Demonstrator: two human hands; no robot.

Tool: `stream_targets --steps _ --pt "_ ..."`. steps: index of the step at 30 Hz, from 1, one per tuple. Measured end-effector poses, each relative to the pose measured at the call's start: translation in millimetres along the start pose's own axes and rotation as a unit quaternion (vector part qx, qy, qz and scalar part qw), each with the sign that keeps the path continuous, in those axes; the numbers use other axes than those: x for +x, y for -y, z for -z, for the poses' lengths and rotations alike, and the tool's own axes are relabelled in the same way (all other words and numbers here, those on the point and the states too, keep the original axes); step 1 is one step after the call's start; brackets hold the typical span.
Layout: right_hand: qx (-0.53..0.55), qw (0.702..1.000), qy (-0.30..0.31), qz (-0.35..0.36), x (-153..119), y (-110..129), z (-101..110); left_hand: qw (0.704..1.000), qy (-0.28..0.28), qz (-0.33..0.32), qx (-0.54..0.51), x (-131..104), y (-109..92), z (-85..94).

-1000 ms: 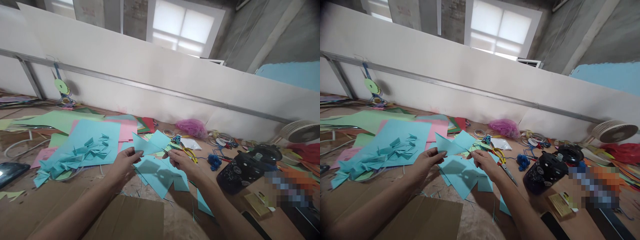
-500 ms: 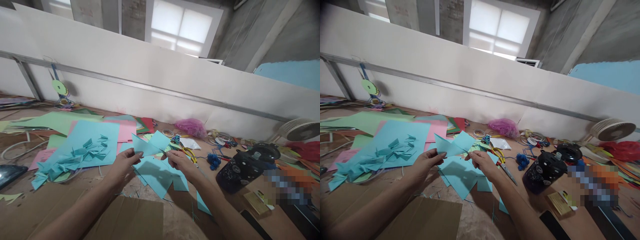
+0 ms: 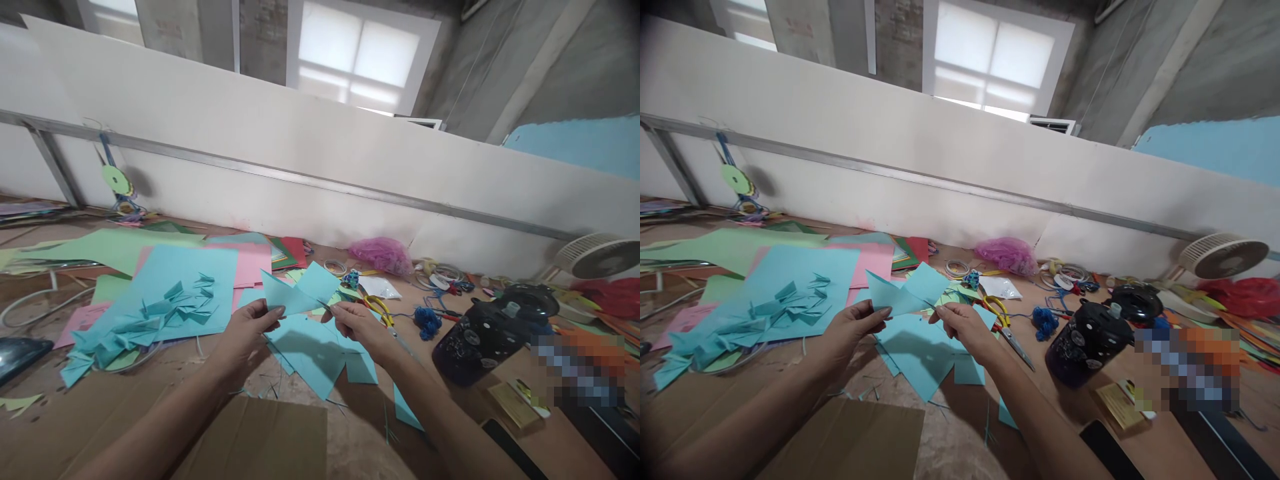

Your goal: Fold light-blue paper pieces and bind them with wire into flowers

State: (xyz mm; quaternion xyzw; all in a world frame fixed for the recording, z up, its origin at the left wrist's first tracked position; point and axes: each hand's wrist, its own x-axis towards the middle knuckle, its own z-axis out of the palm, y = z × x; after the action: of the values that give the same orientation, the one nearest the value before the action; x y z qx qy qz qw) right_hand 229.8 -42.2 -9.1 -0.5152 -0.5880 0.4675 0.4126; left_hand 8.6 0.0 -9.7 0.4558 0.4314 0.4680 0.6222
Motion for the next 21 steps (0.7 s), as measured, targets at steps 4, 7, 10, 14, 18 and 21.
stream_targets --steps 4,7,10,14,18,21 --pt "0.000 1.000 -0.001 0.008 -0.4 0.3 -0.6 1.000 -0.009 0.020 -0.014 -3.0 -2.9 -2.2" --pt "-0.008 1.000 0.001 0.001 -0.6 0.9 -0.7 1.000 -0.011 0.023 -0.016 -3.3 -2.8 -2.7" --pt "-0.007 1.000 0.006 -0.002 -0.5 0.7 -0.9 1.000 -0.004 0.012 -0.014 -2.1 -1.1 -1.9" --pt "0.005 1.000 0.009 0.000 -0.6 0.1 -1.8 1.000 0.006 0.003 -0.007 -0.9 0.5 -1.1" --pt "0.016 1.000 0.011 -0.006 -0.5 0.5 -2.8 1.000 0.015 0.003 -0.010 -0.8 1.3 -1.1" --pt "0.014 1.000 0.010 -0.004 -0.2 0.8 -3.6 1.000 0.024 0.001 -0.014 -1.1 2.4 -1.0"
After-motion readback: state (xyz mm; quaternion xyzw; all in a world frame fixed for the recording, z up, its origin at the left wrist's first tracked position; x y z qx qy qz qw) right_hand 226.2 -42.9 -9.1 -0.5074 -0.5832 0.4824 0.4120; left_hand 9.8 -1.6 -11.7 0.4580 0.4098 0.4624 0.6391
